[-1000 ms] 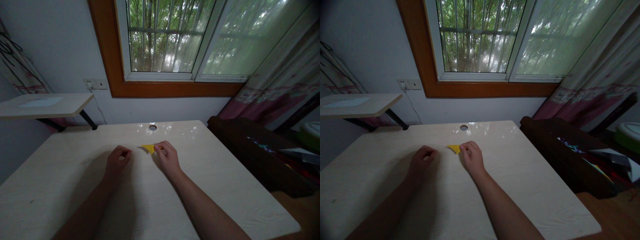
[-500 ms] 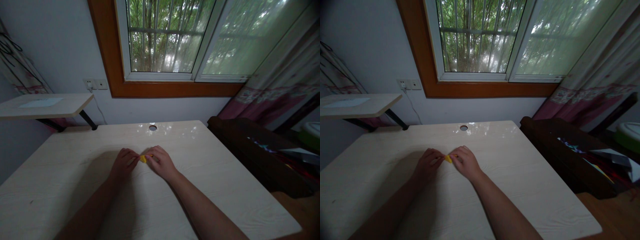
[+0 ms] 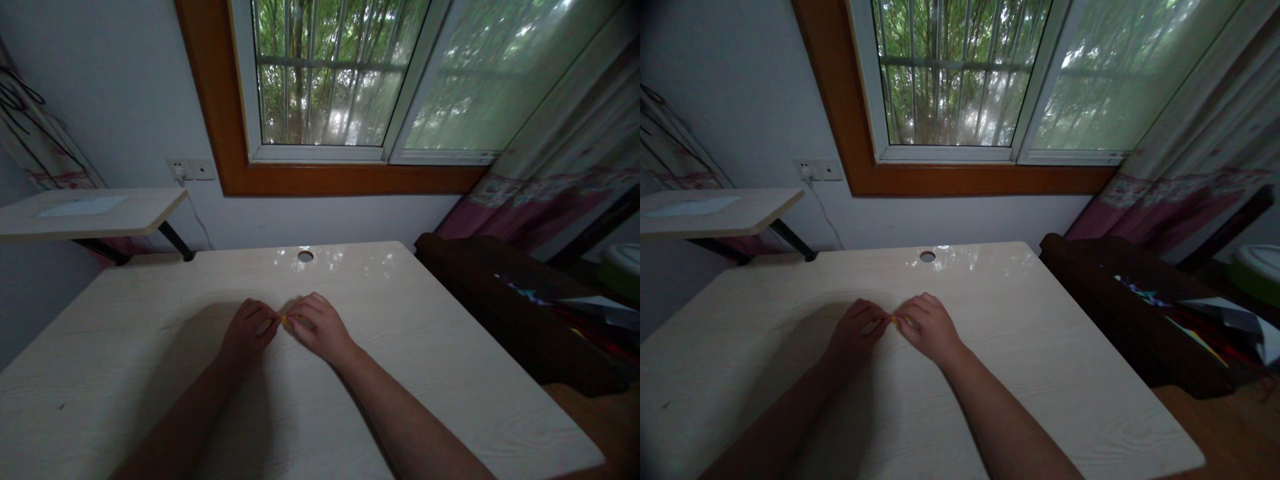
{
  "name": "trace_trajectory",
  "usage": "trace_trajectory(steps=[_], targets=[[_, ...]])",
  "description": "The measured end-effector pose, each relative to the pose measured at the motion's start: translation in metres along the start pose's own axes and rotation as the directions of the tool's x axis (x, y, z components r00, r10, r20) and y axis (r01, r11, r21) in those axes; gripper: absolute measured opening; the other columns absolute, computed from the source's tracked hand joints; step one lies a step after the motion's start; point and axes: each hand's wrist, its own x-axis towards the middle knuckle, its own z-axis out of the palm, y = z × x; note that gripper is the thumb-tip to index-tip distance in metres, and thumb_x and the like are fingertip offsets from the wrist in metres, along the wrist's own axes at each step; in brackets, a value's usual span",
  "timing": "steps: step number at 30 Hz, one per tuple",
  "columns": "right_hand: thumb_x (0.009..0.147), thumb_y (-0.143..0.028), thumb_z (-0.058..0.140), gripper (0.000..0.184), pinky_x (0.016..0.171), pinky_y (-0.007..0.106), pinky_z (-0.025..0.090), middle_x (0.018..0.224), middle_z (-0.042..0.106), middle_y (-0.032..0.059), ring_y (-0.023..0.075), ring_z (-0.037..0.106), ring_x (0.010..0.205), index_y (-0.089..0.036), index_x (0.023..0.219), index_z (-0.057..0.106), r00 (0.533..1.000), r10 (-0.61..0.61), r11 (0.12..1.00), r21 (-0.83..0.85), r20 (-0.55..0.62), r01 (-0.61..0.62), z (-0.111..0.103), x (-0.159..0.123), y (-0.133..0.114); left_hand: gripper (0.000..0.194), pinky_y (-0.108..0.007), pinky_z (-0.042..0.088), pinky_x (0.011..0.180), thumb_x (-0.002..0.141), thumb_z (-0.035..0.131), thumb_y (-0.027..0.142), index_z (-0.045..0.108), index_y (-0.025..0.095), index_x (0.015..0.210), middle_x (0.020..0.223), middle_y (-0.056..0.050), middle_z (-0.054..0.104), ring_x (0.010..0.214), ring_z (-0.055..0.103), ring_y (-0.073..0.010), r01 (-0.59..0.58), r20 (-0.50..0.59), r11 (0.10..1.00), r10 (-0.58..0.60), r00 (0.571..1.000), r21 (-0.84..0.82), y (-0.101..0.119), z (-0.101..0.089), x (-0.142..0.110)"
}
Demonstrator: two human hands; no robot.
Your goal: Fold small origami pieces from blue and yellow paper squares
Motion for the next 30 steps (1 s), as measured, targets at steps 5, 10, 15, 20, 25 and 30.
trace_trajectory(steps=[5,10,15,20,25,30], targets=[[0.087,-0.017,0.061,0.008,0.079,0.036,0.045,0.088,0.068,0.0053,0.0199,0.058,0.083,-0.021,0.091,0.066,0.994,0.061,0.998,0.001,-0.092,-0.061,-0.003,0.0,0.003,0.006,-0.032,0.045,0.077,0.088,0.061,0.016,0.065,0.018,0.083,0.079,-0.004,0.062,0.079,0.054,-0.0176,0.034,-0.036,0.999,-0.034,0.999,-0.006,0.0,-0.001,0.0],[0.087,-0.017,0.06,0.007,0.074,0.033,0.046,0.082,0.064,0.0048,0.0188,0.057,0.078,-0.02,0.086,0.066,0.937,0.223,0.975,0.041,-0.271,-0.22,-0.013,0.0,0.011,0.007,-0.03,0.046,0.073,0.087,0.06,0.016,0.064,0.018,0.082,0.078,-0.003,0.06,0.076,0.054,-0.0167,0.119,-0.086,0.992,-0.123,0.989,-0.049,-0.004,-0.004,0.0],[0.089,-0.018,0.059,0.008,0.072,0.031,0.046,0.084,0.064,0.0049,0.018,0.058,0.077,-0.02,0.085,0.067,0.899,0.31,0.951,0.111,-0.309,-0.289,-0.015,-0.001,0.016,0.005,-0.029,0.047,0.072,0.087,0.06,0.018,0.064,0.018,0.083,0.081,-0.003,0.061,0.076,0.055,-0.0166,0.169,-0.101,0.983,-0.176,0.979,-0.077,-0.007,-0.005,-0.001],[0.09,-0.023,0.062,0.013,0.079,0.033,0.048,0.094,0.065,0.0067,0.019,0.059,0.087,-0.022,0.101,0.068,0.969,0.204,0.967,0.18,-0.137,-0.179,-0.005,0.0,0.007,0.007,-0.03,0.047,0.073,0.088,0.06,0.02,0.065,0.019,0.084,0.08,-0.003,0.061,0.078,0.055,-0.0173,0.148,-0.077,0.987,-0.153,0.985,-0.067,-0.004,-0.004,0.0],[0.092,-0.021,0.058,0.011,0.082,0.034,0.048,0.093,0.065,0.006,0.0188,0.059,0.09,-0.022,0.095,0.068,0.986,0.134,0.976,0.183,-0.097,-0.115,-0.002,0.001,0.003,0.01,-0.031,0.047,0.074,0.089,0.058,0.023,0.065,0.019,0.083,0.079,-0.004,0.062,0.078,0.055,-0.018,0.147,-0.031,0.987,-0.149,0.988,-0.066,0.003,-0.005,0.003],[0.093,-0.021,0.056,0.012,0.077,0.032,0.048,0.089,0.064,0.0058,0.0184,0.059,0.087,-0.021,0.091,0.068,0.958,0.226,0.963,0.192,-0.178,-0.191,-0.005,0.0,0.007,0.009,-0.028,0.049,0.071,0.088,0.058,0.021,0.064,0.019,0.082,0.08,-0.003,0.061,0.075,0.057,-0.0161,0.218,-0.062,0.969,-0.226,0.972,-0.113,0.0,-0.005,0.001]])
